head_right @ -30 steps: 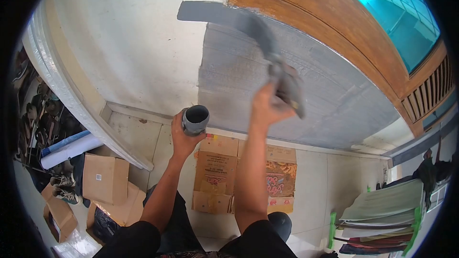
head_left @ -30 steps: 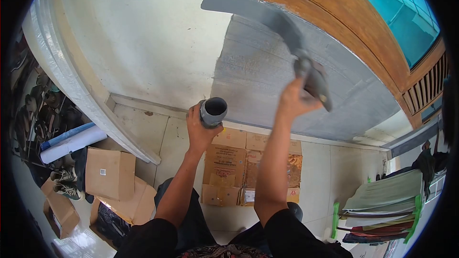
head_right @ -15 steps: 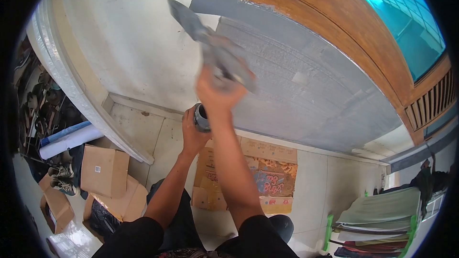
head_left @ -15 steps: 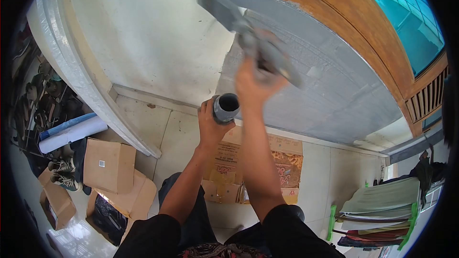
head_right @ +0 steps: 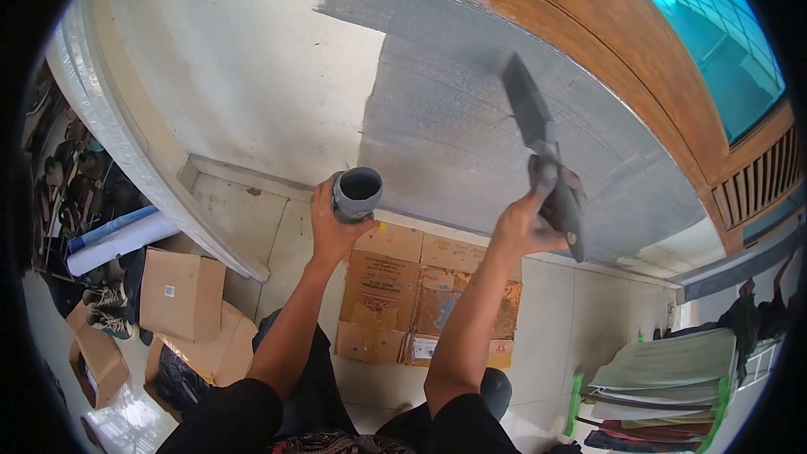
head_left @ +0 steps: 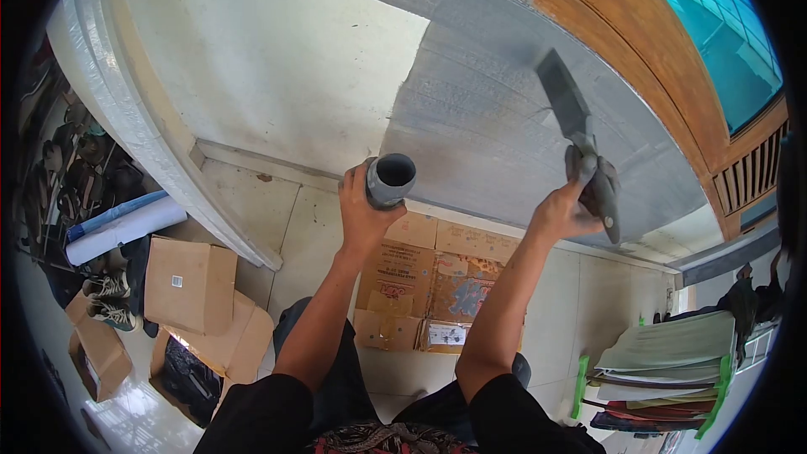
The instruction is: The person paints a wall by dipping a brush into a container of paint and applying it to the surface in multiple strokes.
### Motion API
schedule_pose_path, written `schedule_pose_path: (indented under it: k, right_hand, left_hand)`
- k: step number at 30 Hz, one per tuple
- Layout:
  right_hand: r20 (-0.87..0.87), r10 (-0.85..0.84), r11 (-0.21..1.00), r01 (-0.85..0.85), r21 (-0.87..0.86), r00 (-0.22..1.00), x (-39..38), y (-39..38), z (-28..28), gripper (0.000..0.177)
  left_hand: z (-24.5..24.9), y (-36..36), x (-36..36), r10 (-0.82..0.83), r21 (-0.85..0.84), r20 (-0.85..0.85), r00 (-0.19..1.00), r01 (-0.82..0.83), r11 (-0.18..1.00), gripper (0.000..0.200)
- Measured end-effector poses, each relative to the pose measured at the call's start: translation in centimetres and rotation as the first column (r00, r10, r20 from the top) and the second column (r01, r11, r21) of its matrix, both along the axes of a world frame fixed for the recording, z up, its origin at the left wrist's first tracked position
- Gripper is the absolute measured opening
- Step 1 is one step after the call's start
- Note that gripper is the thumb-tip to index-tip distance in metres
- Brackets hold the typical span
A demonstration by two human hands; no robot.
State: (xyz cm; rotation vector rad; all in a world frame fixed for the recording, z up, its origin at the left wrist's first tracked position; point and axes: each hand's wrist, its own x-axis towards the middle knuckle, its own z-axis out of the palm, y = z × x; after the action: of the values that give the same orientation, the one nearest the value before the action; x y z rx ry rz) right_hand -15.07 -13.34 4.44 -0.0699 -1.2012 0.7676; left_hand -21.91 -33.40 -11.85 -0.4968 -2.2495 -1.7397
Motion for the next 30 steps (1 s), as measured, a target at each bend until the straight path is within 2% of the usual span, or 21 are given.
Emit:
schedule_pose_path:
  k: [1,3,5,7,10,11,13,15,18,20,21,23,25,27,30]
  right_hand:
    - [0.079,-0.013,0.999,0.01,0.031,0.997,-0.2,-0.8,-0.2,0.02]
    - [0.121,-0.122,0.975,0.097,0.198,0.985,-3.0,-4.2,-1.0,0.023]
    - [0.153,0.156,0.949,-0.191,0.25,0.976,-6.4,-9.2,-0.7,0.029]
    - [0.144,0.375,0.891,-0.399,0.215,0.916,-10.7,-12.8,-0.6,0.026]
    - [0.126,0.287,0.898,-0.313,0.309,0.95,-14.1,-12.0,-1.6,0.019]
    - [0.141,0.252,0.921,-0.282,0.267,0.957,-13.0,-10.9,-1.7,0.011]
    - [0.143,0.181,0.946,-0.212,0.246,0.973,-10.1,-8.3,-1.5,0.014]
    - [0.171,-0.011,0.975,-0.027,0.219,0.985,-7.9,-4.7,-2.7,0.012]
    - [0.082,-0.002,0.992,-0.008,0.127,0.997,-4.4,-3.2,-2.9,0.016]
    - [0.037,0.14,0.984,-0.135,-0.113,0.989,-2.7,-4.9,-2.1,0.02]
    - [0.096,0.054,0.998,-0.049,-0.047,0.994,-2.7,-5.5,-2.4,0.018]
    - [0.148,0.01,0.993,-0.027,0.117,0.989,-4.4,-8.2,-2.3,0.019]
    - [0.141,0.221,0.948,-0.247,0.2,0.965,-7.4,-11.4,-2.5,0.014]
    - [0.145,0.293,0.928,-0.318,0.196,0.945,-10.8,-13.4,-2.9,0.013]
    - [0.081,0.23,0.95,-0.241,0.198,0.97,-11.9,-11.7,-3.1,0.012]
  left_hand:
    - [0.0,0.0,0.0,0.012,-0.025,-0.006,1.0,-0.012,1.0,0.084]
    - [0.0,0.3,0.2,0.018,-0.036,-0.015,1.0,-0.019,0.999,0.084]
    - [-0.4,0.5,0.3,0.02,-0.047,-0.024,1.0,-0.021,0.999,0.084]
    - [-1.1,1.0,0.2,0.025,-0.007,-0.066,0.998,-0.025,1.0,0.087]
    - [-0.9,0.9,0.5,0.027,0.01,-0.082,0.996,-0.026,1.0,0.087]
    - [-0.6,0.6,0.5,0.025,0.009,-0.084,0.996,-0.024,1.0,0.087]
    - [-0.1,-0.3,0.5,-0.013,-0.008,-0.047,0.999,0.012,1.0,0.086]
    - [0.4,-0.9,0.4,-0.006,-0.014,-0.05,0.999,0.005,1.0,0.086]
    - [0.3,-1.1,0.2,0.005,-0.015,-0.052,0.999,-0.006,1.0,0.085]
    - [0.2,-1.2,0.0,0.018,-0.014,-0.052,0.998,-0.019,1.0,0.085]
    - [0.2,-1.0,0.0,0.021,-0.015,-0.027,0.999,-0.022,1.0,0.086]
    - [0.0,-0.8,0.3,0.021,-0.021,0.004,1.0,-0.021,1.0,0.086]
    - [-0.3,-0.3,0.3,0.018,-0.023,-0.014,1.0,-0.018,1.0,0.087]
    - [-0.5,0.1,0.5,0.02,-0.005,-0.029,0.999,-0.02,1.0,0.087]
    - [-0.1,-0.1,1.0,0.024,-0.029,-0.04,0.999,-0.025,0.999,0.085]
